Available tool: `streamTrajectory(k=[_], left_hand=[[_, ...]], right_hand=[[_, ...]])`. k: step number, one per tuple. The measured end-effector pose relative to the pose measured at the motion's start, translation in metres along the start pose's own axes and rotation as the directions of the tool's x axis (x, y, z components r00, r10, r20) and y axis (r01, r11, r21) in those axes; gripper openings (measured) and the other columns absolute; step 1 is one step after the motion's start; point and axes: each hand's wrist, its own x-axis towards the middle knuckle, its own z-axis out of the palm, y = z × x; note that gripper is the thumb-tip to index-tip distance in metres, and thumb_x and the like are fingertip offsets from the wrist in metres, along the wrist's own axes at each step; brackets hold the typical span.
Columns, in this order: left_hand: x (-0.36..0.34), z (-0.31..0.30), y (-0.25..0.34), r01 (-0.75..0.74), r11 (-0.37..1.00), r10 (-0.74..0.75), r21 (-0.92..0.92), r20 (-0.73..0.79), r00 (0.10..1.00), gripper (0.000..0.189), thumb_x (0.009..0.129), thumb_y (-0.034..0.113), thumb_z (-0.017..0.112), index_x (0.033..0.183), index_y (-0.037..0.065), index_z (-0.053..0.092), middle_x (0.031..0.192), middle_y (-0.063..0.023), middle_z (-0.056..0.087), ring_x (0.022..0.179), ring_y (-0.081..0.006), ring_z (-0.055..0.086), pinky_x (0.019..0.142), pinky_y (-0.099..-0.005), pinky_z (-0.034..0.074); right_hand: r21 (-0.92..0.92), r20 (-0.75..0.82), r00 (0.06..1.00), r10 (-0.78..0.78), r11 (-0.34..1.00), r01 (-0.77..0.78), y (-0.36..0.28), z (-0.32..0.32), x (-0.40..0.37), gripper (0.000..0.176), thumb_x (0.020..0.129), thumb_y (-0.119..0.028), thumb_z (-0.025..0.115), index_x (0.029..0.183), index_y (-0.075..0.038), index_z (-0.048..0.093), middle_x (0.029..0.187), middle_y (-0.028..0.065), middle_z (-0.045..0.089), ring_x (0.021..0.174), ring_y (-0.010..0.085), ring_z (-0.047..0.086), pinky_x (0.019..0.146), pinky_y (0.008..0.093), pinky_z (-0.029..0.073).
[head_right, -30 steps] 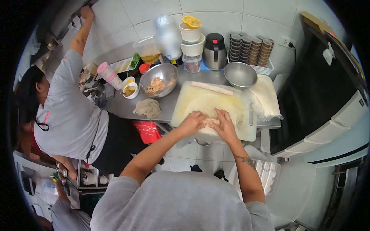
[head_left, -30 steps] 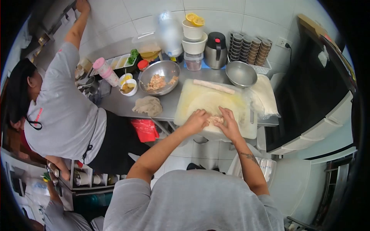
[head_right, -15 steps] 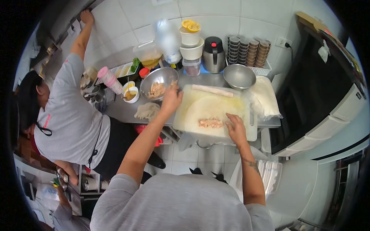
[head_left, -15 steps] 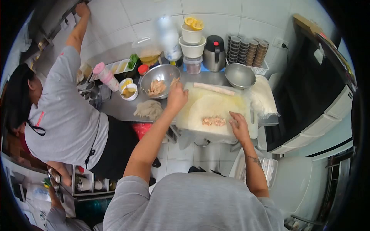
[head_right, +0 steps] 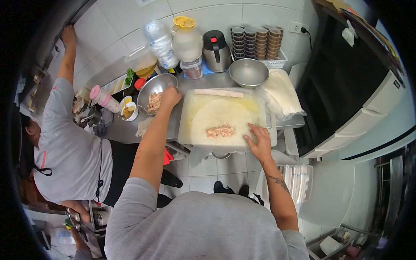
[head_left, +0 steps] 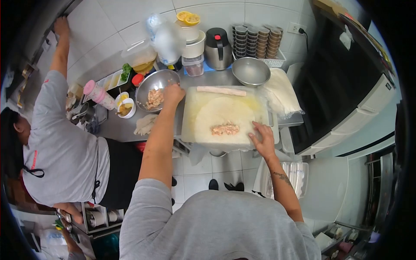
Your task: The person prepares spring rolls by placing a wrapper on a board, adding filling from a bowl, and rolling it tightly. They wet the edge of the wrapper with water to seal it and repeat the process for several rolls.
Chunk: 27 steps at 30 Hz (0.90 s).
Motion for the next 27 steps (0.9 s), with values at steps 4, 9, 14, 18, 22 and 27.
streamTrajectory(k=[4, 9, 14, 18, 22, 27], left_hand=[[0.011, 0.016, -0.013, 0.018, 1.0, -0.018, -0.011, 0.03, 0.999, 0.029, 0.078, 0.017, 0.059, 0.101, 0.001, 0.068, 0.099, -0.0256, 0.066, 0.095, -0.0394, 0.064, 0.085, -0.046, 0.05], [0.008, 0.006, -0.005, 0.017, 0.997, -0.014, -0.07, 0.038, 0.999, 0.032, 0.077, 0.014, 0.061, 0.106, 0.002, 0.066, 0.099, -0.0252, 0.066, 0.095, -0.0388, 0.063, 0.085, -0.0462, 0.05], [0.008, 0.004, -0.002, 0.016, 0.998, -0.013, -0.055, 0.044, 0.999, 0.029, 0.078, 0.012, 0.059, 0.103, 0.002, 0.067, 0.096, -0.0255, 0.066, 0.092, -0.0399, 0.064, 0.083, -0.0473, 0.051], [0.002, 0.0, 0.003, 0.063, 0.998, -0.063, -0.003, 0.004, 0.998, 0.026, 0.078, 0.013, 0.058, 0.098, 0.001, 0.068, 0.095, -0.0266, 0.066, 0.09, -0.0416, 0.064, 0.082, -0.0481, 0.051], [-0.003, -0.002, 0.005, 0.144, 0.989, -0.144, -0.025, 0.011, 0.989, 0.025, 0.076, 0.011, 0.057, 0.093, -0.004, 0.068, 0.093, -0.0282, 0.066, 0.09, -0.0418, 0.065, 0.082, -0.0479, 0.051], [-0.005, 0.0, 0.004, 0.083, 0.996, -0.08, -0.029, 0.073, 0.994, 0.026, 0.074, 0.008, 0.056, 0.092, -0.006, 0.068, 0.094, -0.0291, 0.065, 0.091, -0.0413, 0.065, 0.082, -0.047, 0.052]], right_hand=[[-0.024, -0.008, 1.0, 0.017, 1.0, -0.017, 0.001, 0.004, -0.003, 0.044, 0.078, -0.023, 0.07, 0.119, -0.013, 0.061, 0.092, 0.0059, 0.062, 0.096, 0.0263, 0.053, 0.088, 0.0382, 0.039], [-0.042, -0.025, 1.0, 0.017, 0.999, -0.018, 0.001, 0.005, -0.001, 0.042, 0.079, -0.026, 0.069, 0.118, -0.013, 0.062, 0.093, 0.0051, 0.062, 0.097, 0.0259, 0.053, 0.088, 0.0381, 0.038], [-0.04, -0.019, 1.0, 0.019, 0.999, -0.019, 0.0, 0.005, -0.001, 0.042, 0.079, -0.025, 0.068, 0.119, -0.014, 0.062, 0.093, 0.0049, 0.062, 0.096, 0.0253, 0.053, 0.088, 0.0375, 0.038], [-0.033, -0.018, 1.0, 0.025, 0.999, -0.026, -0.002, 0.004, -0.001, 0.044, 0.079, -0.024, 0.068, 0.121, -0.015, 0.061, 0.093, 0.005, 0.061, 0.096, 0.0248, 0.053, 0.088, 0.037, 0.038], [-0.042, -0.029, 0.999, 0.018, 0.999, -0.019, 0.001, 0.006, -0.002, 0.045, 0.079, -0.025, 0.068, 0.122, -0.015, 0.061, 0.092, 0.0051, 0.06, 0.096, 0.0245, 0.053, 0.087, 0.0369, 0.038], [-0.058, -0.03, 0.999, 0.018, 0.998, -0.02, 0.001, 0.007, -0.002, 0.044, 0.079, -0.026, 0.068, 0.121, -0.014, 0.061, 0.092, 0.0049, 0.06, 0.095, 0.0245, 0.053, 0.087, 0.0372, 0.038]])
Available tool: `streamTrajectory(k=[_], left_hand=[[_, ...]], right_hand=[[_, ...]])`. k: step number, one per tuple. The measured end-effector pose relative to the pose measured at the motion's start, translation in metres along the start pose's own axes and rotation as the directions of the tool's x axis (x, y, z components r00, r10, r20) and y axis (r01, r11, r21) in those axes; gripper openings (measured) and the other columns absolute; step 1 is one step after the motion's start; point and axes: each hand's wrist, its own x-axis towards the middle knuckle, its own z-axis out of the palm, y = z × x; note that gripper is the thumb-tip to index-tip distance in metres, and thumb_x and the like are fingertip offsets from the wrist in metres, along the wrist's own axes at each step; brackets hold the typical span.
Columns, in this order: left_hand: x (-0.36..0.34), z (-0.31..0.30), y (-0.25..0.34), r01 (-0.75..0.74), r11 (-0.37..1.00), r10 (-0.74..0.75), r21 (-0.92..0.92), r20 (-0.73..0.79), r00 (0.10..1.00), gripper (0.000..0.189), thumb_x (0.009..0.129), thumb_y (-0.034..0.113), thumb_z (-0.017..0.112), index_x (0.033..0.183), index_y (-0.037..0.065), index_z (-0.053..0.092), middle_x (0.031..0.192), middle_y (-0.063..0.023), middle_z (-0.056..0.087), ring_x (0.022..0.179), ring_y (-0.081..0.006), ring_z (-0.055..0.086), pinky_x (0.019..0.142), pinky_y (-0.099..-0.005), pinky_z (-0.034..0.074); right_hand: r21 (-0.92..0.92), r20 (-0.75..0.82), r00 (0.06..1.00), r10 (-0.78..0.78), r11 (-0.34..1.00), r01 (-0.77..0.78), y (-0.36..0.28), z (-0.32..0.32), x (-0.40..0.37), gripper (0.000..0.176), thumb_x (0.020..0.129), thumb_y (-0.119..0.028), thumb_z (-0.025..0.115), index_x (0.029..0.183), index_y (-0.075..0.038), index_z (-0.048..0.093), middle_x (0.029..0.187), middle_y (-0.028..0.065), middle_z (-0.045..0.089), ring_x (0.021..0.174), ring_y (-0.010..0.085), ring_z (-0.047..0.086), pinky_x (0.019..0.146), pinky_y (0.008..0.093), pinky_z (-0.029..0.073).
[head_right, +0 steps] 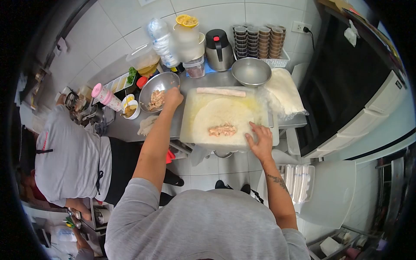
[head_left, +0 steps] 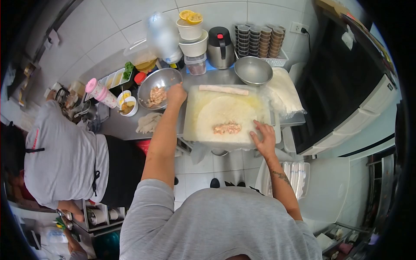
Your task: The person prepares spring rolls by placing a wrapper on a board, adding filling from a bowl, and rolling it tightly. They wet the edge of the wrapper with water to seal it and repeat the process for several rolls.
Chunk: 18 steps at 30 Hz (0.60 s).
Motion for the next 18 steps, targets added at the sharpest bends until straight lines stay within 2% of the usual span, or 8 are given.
streamTrajectory(k=[3, 6, 12, 15, 17, 18], left_hand=[[-0.001, 0.0, 0.0, 0.004, 0.996, -0.006, 0.09, 0.022, 1.0, 0.024, 0.081, 0.013, 0.055, 0.097, 0.003, 0.07, 0.096, -0.0225, 0.068, 0.093, -0.0361, 0.066, 0.081, -0.0439, 0.052], [-0.002, -0.001, -0.003, 0.008, 0.996, -0.007, 0.093, -0.01, 1.0, 0.024, 0.078, 0.014, 0.059, 0.097, 0.002, 0.069, 0.096, -0.0221, 0.068, 0.092, -0.0363, 0.066, 0.081, -0.0436, 0.052], [-0.002, -0.01, -0.02, -0.144, 0.92, 0.021, -0.363, -0.323, 0.946, 0.027, 0.079, 0.022, 0.063, 0.096, 0.001, 0.067, 0.092, -0.0204, 0.068, 0.087, -0.0352, 0.066, 0.078, -0.0413, 0.052], [-0.042, -0.047, 0.018, -0.082, 0.827, 0.025, -0.557, -0.109, 0.994, 0.027, 0.081, 0.023, 0.061, 0.095, 0.0, 0.066, 0.088, -0.0197, 0.068, 0.087, -0.0323, 0.066, 0.08, -0.038, 0.051], [-0.068, -0.035, 0.035, -0.204, 0.767, 0.277, -0.608, 0.028, 0.96, 0.02, 0.083, 0.014, 0.057, 0.094, -0.001, 0.064, 0.088, -0.0198, 0.066, 0.084, -0.0308, 0.064, 0.081, -0.0373, 0.05], [-0.088, -0.024, 0.046, -0.287, 0.727, 0.39, -0.624, 0.032, 0.92, 0.016, 0.083, 0.009, 0.056, 0.093, -0.001, 0.064, 0.088, -0.0161, 0.065, 0.082, -0.0269, 0.063, 0.076, -0.0349, 0.049]], right_hand=[[-0.002, -0.012, 1.0, -0.013, 1.0, 0.013, -0.001, 0.0, 0.0, 0.043, 0.079, -0.026, 0.068, 0.12, -0.014, 0.062, 0.092, 0.005, 0.061, 0.095, 0.0247, 0.053, 0.087, 0.0373, 0.039], [0.009, -0.011, 1.0, -0.003, 1.0, 0.003, 0.0, -0.001, -0.001, 0.042, 0.079, -0.026, 0.068, 0.119, -0.014, 0.062, 0.092, 0.005, 0.061, 0.095, 0.0251, 0.053, 0.087, 0.0373, 0.039], [0.063, -0.002, 1.0, 0.002, 0.998, -0.002, -0.001, -0.004, 0.001, 0.042, 0.079, -0.023, 0.069, 0.119, -0.016, 0.063, 0.092, 0.005, 0.062, 0.096, 0.025, 0.053, 0.088, 0.0366, 0.039], [0.112, 0.025, 0.999, 0.032, 0.993, -0.035, -0.001, -0.007, 0.002, 0.041, 0.079, -0.02, 0.069, 0.119, -0.016, 0.064, 0.092, 0.0047, 0.063, 0.097, 0.0249, 0.053, 0.089, 0.0375, 0.039], [0.226, 0.053, 0.994, 0.095, 0.969, -0.105, 0.003, -0.007, 0.002, 0.041, 0.079, -0.018, 0.068, 0.119, -0.015, 0.063, 0.096, 0.0061, 0.063, 0.099, 0.0258, 0.053, 0.09, 0.0382, 0.039], [0.279, 0.068, 0.99, 0.125, 0.95, -0.139, 0.004, -0.007, 0.002, 0.041, 0.079, -0.018, 0.068, 0.12, -0.015, 0.063, 0.098, 0.0068, 0.063, 0.099, 0.0262, 0.053, 0.091, 0.0385, 0.039]])
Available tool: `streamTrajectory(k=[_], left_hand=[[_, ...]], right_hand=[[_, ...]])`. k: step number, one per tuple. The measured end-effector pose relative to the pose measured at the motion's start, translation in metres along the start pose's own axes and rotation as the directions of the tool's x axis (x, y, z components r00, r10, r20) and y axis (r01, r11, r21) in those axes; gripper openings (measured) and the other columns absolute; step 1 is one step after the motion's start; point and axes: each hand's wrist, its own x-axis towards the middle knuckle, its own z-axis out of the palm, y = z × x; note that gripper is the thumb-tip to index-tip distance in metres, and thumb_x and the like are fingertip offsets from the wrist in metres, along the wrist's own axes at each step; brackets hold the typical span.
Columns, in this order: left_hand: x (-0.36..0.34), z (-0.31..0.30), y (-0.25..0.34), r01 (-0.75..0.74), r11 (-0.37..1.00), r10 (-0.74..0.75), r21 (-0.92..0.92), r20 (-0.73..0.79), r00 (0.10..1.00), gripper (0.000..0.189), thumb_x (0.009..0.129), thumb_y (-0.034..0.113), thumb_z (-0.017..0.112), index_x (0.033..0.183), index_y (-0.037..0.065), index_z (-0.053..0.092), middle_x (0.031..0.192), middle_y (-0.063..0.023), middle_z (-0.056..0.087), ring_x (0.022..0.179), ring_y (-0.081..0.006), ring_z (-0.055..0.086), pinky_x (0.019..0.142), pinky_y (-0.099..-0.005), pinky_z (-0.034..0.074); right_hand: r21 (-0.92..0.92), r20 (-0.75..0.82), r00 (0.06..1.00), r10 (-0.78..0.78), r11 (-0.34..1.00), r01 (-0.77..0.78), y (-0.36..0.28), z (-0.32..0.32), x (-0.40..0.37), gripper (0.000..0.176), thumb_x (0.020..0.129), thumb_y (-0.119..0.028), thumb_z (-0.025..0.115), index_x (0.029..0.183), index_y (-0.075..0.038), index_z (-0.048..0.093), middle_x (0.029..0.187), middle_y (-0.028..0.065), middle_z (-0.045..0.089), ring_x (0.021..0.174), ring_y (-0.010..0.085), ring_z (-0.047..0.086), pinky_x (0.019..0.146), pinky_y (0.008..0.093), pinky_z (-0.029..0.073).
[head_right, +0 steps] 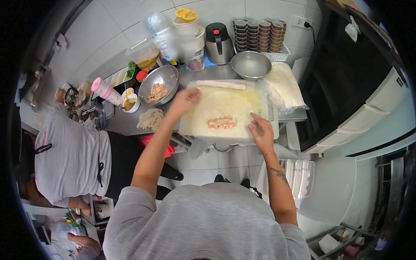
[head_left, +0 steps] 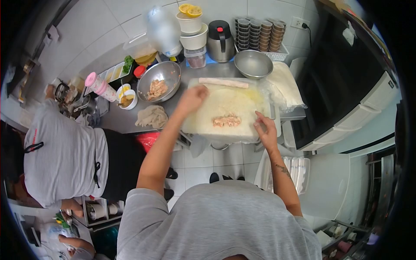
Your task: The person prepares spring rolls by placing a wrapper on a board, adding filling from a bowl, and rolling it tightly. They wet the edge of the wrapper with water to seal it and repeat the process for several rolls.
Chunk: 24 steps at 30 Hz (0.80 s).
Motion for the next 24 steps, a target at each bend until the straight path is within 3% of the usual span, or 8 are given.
streamTrajectory(k=[1, 3, 6, 9, 13, 18, 21, 24], left_hand=[[-0.015, 0.024, 0.005, -0.091, 0.996, 0.092, -0.02, 0.076, 0.993, 0.013, 0.083, 0.004, 0.055, 0.093, 0.0, 0.063, 0.088, -0.0125, 0.064, 0.08, -0.0229, 0.061, 0.072, -0.0326, 0.048], [-0.036, 0.076, -0.003, -0.413, 0.855, 0.383, 0.313, 0.155, 0.91, 0.014, 0.076, -0.002, 0.058, 0.089, 0.001, 0.062, 0.086, -0.0132, 0.059, 0.083, -0.0295, 0.058, 0.073, -0.0368, 0.047], [-0.049, 0.097, 0.014, -0.444, 0.859, 0.45, 0.254, 0.037, 0.892, 0.016, 0.07, -0.001, 0.064, 0.086, 0.002, 0.062, 0.082, -0.0139, 0.052, 0.085, -0.0338, 0.053, 0.074, -0.0409, 0.045], [-0.052, 0.079, 0.025, -0.309, 0.922, 0.345, 0.232, -0.137, 0.928, 0.013, 0.07, 0.0, 0.065, 0.082, 0.003, 0.06, 0.079, -0.0129, 0.051, 0.084, -0.0325, 0.052, 0.074, -0.0406, 0.044], [-0.066, 0.071, 0.006, -0.347, 0.907, 0.372, 0.238, -0.068, 0.926, 0.009, 0.072, 0.001, 0.062, 0.079, 0.004, 0.059, 0.079, -0.0116, 0.051, 0.083, -0.0321, 0.051, 0.073, -0.0401, 0.044], [-0.072, 0.084, -0.009, -0.376, 0.866, 0.413, 0.329, -0.049, 0.909, 0.006, 0.073, -0.001, 0.058, 0.076, 0.004, 0.058, 0.08, -0.0111, 0.052, 0.081, -0.0314, 0.05, 0.073, -0.0402, 0.044], [-0.068, 0.073, -0.018, -0.359, 0.867, 0.377, 0.345, 0.015, 0.926, 0.009, 0.074, 0.0, 0.062, 0.082, 0.004, 0.058, 0.082, -0.0106, 0.051, 0.083, -0.0318, 0.051, 0.074, -0.0378, 0.045], [-0.066, 0.064, -0.021, -0.181, 0.975, 0.186, 0.131, -0.029, 0.982, 0.018, 0.076, 0.002, 0.063, 0.093, 0.004, 0.06, 0.091, -0.0109, 0.053, 0.09, -0.0328, 0.053, 0.077, -0.0371, 0.045]], right_hand=[[0.004, -0.063, 0.998, -0.015, 1.0, 0.015, -0.003, -0.001, 0.001, 0.04, 0.079, -0.017, 0.068, 0.119, -0.014, 0.063, 0.1, 0.0078, 0.062, 0.1, 0.0268, 0.053, 0.092, 0.0386, 0.039], [0.011, -0.185, 0.982, -0.043, 0.999, 0.045, -0.012, 0.002, 0.0, 0.039, 0.079, -0.016, 0.067, 0.118, -0.012, 0.063, 0.105, 0.0097, 0.061, 0.102, 0.0281, 0.053, 0.094, 0.0389, 0.039], [-0.182, -0.169, 0.966, -0.197, 0.969, 0.166, -0.019, 0.01, 0.0, 0.037, 0.079, -0.016, 0.067, 0.115, -0.009, 0.064, 0.109, 0.012, 0.06, 0.105, 0.0297, 0.052, 0.095, 0.0396, 0.039], [-0.225, -0.013, 0.943, -0.332, 0.92, 0.321, -0.04, 0.025, 0.002, 0.035, 0.078, -0.016, 0.067, 0.112, -0.008, 0.064, 0.109, 0.0114, 0.06, 0.107, 0.0306, 0.051, 0.094, 0.0413, 0.039], [-0.199, 0.026, 0.905, -0.425, 0.885, 0.421, -0.057, 0.06, 0.01, 0.028, 0.077, -0.014, 0.069, 0.104, -0.008, 0.067, 0.104, 0.0091, 0.062, 0.103, 0.029, 0.054, 0.092, 0.0409, 0.04], [-0.211, 0.028, 0.864, -0.502, 0.842, 0.496, -0.035, 0.083, 0.022, 0.013, 0.075, -0.009, 0.069, 0.088, -0.007, 0.07, 0.091, 0.0062, 0.064, 0.092, 0.0257, 0.058, 0.086, 0.0384, 0.043], [-0.215, 0.064, 0.876, -0.478, 0.85, 0.48, -0.022, 0.074, 0.027, 0.009, 0.076, -0.008, 0.068, 0.085, -0.006, 0.069, 0.087, 0.0061, 0.064, 0.088, 0.0257, 0.058, 0.085, 0.0376, 0.044], [-0.128, 0.099, 0.922, -0.374, 0.914, 0.385, -0.019, 0.065, 0.026, 0.012, 0.074, -0.01, 0.07, 0.086, -0.006, 0.069, 0.087, 0.0065, 0.063, 0.089, 0.0266, 0.058, 0.086, 0.0384, 0.044]])
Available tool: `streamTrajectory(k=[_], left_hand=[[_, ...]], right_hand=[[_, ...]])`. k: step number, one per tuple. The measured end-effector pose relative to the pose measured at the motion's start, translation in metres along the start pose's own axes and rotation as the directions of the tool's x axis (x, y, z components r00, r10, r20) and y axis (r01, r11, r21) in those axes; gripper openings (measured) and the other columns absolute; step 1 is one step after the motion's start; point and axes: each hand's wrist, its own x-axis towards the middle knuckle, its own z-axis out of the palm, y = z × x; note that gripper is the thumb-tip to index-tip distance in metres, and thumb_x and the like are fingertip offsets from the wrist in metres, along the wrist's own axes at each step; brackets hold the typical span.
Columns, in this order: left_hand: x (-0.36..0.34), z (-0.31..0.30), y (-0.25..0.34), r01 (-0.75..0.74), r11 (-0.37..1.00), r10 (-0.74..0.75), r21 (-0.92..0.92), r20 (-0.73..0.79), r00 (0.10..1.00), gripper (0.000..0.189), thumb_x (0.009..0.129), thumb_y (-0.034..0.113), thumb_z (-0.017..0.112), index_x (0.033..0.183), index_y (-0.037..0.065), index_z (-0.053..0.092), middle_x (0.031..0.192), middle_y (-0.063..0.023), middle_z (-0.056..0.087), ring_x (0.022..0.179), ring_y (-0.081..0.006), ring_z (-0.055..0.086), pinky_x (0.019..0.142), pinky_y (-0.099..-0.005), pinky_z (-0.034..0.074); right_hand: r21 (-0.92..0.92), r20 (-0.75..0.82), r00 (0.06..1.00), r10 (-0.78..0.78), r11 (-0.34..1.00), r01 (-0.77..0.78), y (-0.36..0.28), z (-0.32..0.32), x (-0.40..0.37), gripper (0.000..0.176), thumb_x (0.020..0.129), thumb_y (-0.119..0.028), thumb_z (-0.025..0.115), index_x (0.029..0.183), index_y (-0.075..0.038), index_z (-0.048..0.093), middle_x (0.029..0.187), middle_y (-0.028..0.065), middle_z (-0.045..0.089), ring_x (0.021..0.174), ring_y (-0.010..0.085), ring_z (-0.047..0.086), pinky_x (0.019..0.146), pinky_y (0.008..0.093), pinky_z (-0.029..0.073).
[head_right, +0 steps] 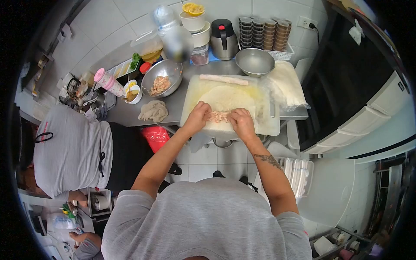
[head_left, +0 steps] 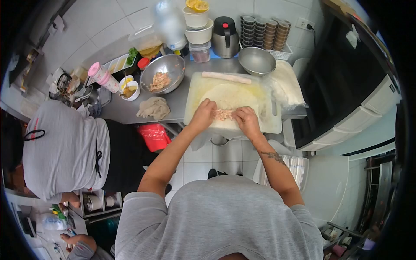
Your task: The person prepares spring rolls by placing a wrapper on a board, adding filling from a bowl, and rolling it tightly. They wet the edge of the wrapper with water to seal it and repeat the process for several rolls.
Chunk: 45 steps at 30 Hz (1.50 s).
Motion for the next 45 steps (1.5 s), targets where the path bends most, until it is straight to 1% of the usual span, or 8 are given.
streamTrajectory(k=[5, 10, 14, 18, 24, 33, 43, 45], left_hand=[[0.001, 0.006, 0.009, -0.196, 0.975, 0.198, 0.108, -0.013, 0.98, 0.032, 0.077, 0.007, 0.066, 0.109, 0.005, 0.06, 0.103, -0.0108, 0.055, 0.096, -0.0327, 0.052, 0.083, -0.0389, 0.044], [0.007, 0.018, -0.003, -0.187, 0.974, 0.161, 0.132, 0.186, 0.969, 0.038, 0.073, 0.016, 0.073, 0.107, 0.004, 0.063, 0.1, -0.0147, 0.054, 0.098, -0.0331, 0.052, 0.086, -0.0406, 0.044], [0.004, 0.001, 0.004, -0.171, 0.982, 0.159, 0.075, 0.141, 0.977, 0.038, 0.071, 0.017, 0.074, 0.104, 0.003, 0.063, 0.099, -0.0149, 0.056, 0.098, -0.0327, 0.052, 0.086, -0.0411, 0.044], [0.021, -0.059, -0.015, -0.152, 0.957, 0.178, 0.246, -0.09, 0.98, 0.04, 0.072, 0.02, 0.075, 0.106, 0.002, 0.063, 0.103, -0.0163, 0.057, 0.101, -0.034, 0.053, 0.088, -0.0429, 0.044], [0.05, -0.178, -0.083, 0.141, 0.529, -0.516, 0.837, 0.186, 0.836, 0.094, 0.059, 0.067, 0.071, 0.127, 0.004, 0.054, 0.132, -0.023, 0.049, 0.121, -0.0361, 0.047, 0.103, -0.0457, 0.032], [0.072, -0.189, -0.138, 0.117, 0.602, -0.682, 0.79, 0.433, 0.589, 0.098, 0.054, 0.056, 0.077, 0.131, 0.002, 0.05, 0.133, -0.0227, 0.052, 0.126, -0.0349, 0.047, 0.109, -0.0519, 0.026], [0.104, -0.21, -0.144, 0.378, 0.71, -0.703, 0.594, 0.627, 0.336, 0.109, 0.063, 0.072, 0.066, 0.136, -0.005, 0.042, 0.142, -0.0209, 0.041, 0.131, -0.0295, 0.04, 0.108, -0.0321, 0.03], [0.098, -0.197, -0.157, 0.245, 0.787, -0.61, 0.566, 0.656, 0.445, 0.104, 0.063, 0.068, 0.068, 0.133, -0.005, 0.046, 0.139, -0.0215, 0.045, 0.129, -0.0294, 0.043, 0.106, -0.0327, 0.033]], right_hand=[[0.014, -0.061, 0.996, 0.06, 0.998, -0.059, -0.02, -0.007, 0.009, 0.029, 0.074, -0.013, 0.074, 0.101, -0.007, 0.067, 0.097, 0.0096, 0.062, 0.097, 0.0299, 0.056, 0.088, 0.039, 0.044], [-0.021, 0.359, 0.931, 0.07, 0.998, -0.067, 0.005, 0.007, 0.015, 0.066, 0.069, -0.021, 0.078, 0.129, -0.01, 0.054, 0.114, 0.0115, 0.059, 0.11, 0.0313, 0.052, 0.093, 0.0393, 0.042], [0.012, 0.381, 0.924, 0.045, 0.998, -0.054, 0.009, -0.001, 0.013, 0.089, 0.066, -0.026, 0.081, 0.142, -0.012, 0.038, 0.129, 0.0149, 0.05, 0.119, 0.0326, 0.046, 0.098, 0.0401, 0.039], [-0.052, 0.247, 0.969, 0.021, 0.999, -0.008, -0.028, -0.04, -0.001, 0.09, 0.065, -0.026, 0.081, 0.142, -0.013, 0.037, 0.137, 0.0159, 0.043, 0.124, 0.0339, 0.042, 0.102, 0.0425, 0.034], [-0.277, 0.276, 0.961, -0.008, 0.957, 0.088, -0.026, -0.028, -0.022, 0.086, 0.066, -0.023, 0.079, 0.141, -0.015, 0.039, 0.137, 0.0146, 0.042, 0.125, 0.0332, 0.04, 0.102, 0.0452, 0.031], [-0.237, 0.255, 0.965, 0.065, 0.972, -0.002, -0.022, -0.026, -0.015, 0.086, 0.065, -0.023, 0.08, 0.14, -0.015, 0.04, 0.135, 0.0141, 0.043, 0.123, 0.0316, 0.042, 0.1, 0.0448, 0.032], [-0.223, 0.209, 0.975, 0.077, 0.974, -0.029, -0.02, -0.024, -0.015, 0.089, 0.061, -0.026, 0.082, 0.14, -0.016, 0.042, 0.134, 0.0154, 0.043, 0.122, 0.0343, 0.041, 0.1, 0.046, 0.033], [-0.228, 0.203, 0.974, 0.099, 0.972, -0.051, -0.021, -0.023, -0.014, 0.09, 0.06, -0.026, 0.082, 0.14, -0.017, 0.042, 0.135, 0.0153, 0.043, 0.122, 0.0344, 0.041, 0.101, 0.0462, 0.033]])
